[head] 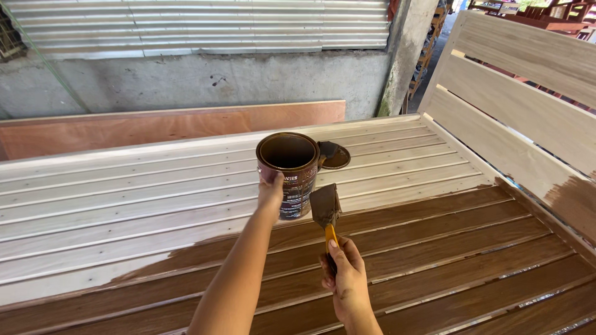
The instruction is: The person applies brown wood stain to a slatted wooden bench panel using a wide brush, dipping the brush into an open stain can. They brush across the slats, working along the panel to coat the bare wood, and reload the brush from the can as they go.
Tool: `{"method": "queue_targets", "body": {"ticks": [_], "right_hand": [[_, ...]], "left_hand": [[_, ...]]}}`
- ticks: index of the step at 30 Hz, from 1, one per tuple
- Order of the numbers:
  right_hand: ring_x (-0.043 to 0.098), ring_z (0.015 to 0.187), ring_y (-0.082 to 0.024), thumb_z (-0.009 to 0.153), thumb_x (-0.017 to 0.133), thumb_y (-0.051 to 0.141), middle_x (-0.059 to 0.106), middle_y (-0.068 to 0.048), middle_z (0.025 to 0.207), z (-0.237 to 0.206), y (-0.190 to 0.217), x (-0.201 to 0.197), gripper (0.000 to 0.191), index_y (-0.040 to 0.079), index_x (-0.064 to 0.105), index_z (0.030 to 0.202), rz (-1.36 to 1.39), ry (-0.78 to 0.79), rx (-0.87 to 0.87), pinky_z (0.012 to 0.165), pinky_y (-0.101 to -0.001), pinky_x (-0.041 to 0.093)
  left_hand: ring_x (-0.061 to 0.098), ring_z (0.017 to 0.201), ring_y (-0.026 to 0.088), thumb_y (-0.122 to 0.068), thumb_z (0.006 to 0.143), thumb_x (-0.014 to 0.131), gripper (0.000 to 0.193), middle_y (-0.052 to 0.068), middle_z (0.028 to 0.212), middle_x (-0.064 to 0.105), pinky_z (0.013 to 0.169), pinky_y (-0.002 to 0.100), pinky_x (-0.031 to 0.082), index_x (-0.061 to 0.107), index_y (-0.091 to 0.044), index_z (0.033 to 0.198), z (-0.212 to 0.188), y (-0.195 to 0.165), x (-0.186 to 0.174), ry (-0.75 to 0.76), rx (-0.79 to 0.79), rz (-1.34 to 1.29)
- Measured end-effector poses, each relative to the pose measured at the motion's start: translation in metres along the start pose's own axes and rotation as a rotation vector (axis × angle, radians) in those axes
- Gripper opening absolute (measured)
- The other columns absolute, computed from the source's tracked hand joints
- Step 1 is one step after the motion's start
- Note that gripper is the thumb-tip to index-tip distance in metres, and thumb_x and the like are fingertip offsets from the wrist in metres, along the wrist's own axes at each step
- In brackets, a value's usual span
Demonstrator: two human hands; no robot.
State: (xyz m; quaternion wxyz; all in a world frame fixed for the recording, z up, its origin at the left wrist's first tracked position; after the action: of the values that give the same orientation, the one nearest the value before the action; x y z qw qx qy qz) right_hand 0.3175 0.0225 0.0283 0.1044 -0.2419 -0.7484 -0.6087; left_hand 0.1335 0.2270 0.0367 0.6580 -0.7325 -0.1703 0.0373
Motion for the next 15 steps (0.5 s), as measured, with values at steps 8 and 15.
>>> {"method": "queue_targets", "body": {"ticks": [8,15], "right_hand": [[0.035,0.047,-0.009,0.098,0.058,0.028,0.056,-0.005,0.067,0.012,0.002,-0.012,0.022,0.009,0.058,0.107,0.043,-0.002,0.024,0.045,-0.027,0.032],[0.034,0.047,-0.009,0.099,0.057,0.028,0.053,-0.005,0.066,0.013,-0.006,-0.023,0.022,0.008,0.059,0.109,0.028,-0.056,0.063,0.046,-0.0267,0.032]], "left_hand": [[0.053,0.126,0.069,-0.054,0.092,0.061,0.088,0.024,0.16,0.033,0.094,0.07,0.053,0.021,-0.015,0.16,0.016,0.002,0.007,0.03,-0.352,-0.105],[0.04,0.14,0.051,-0.038,0.095,0.067,0.081,0.021,0.159,0.03,0.091,0.068,0.055,0.022,-0.013,0.158,0.029,0.007,0.01,0.012,-0.317,-0.227]]}}
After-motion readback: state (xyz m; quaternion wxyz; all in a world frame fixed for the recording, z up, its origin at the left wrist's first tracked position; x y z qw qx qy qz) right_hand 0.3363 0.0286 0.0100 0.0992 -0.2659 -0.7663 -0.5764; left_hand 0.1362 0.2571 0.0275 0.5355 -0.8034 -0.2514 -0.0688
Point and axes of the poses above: each hand's wrist, its own z-axis towards the middle knuckle, its own x-axis out of the palm, y = z × x, the point moved 6 cm from there along z, towards the middle knuckle
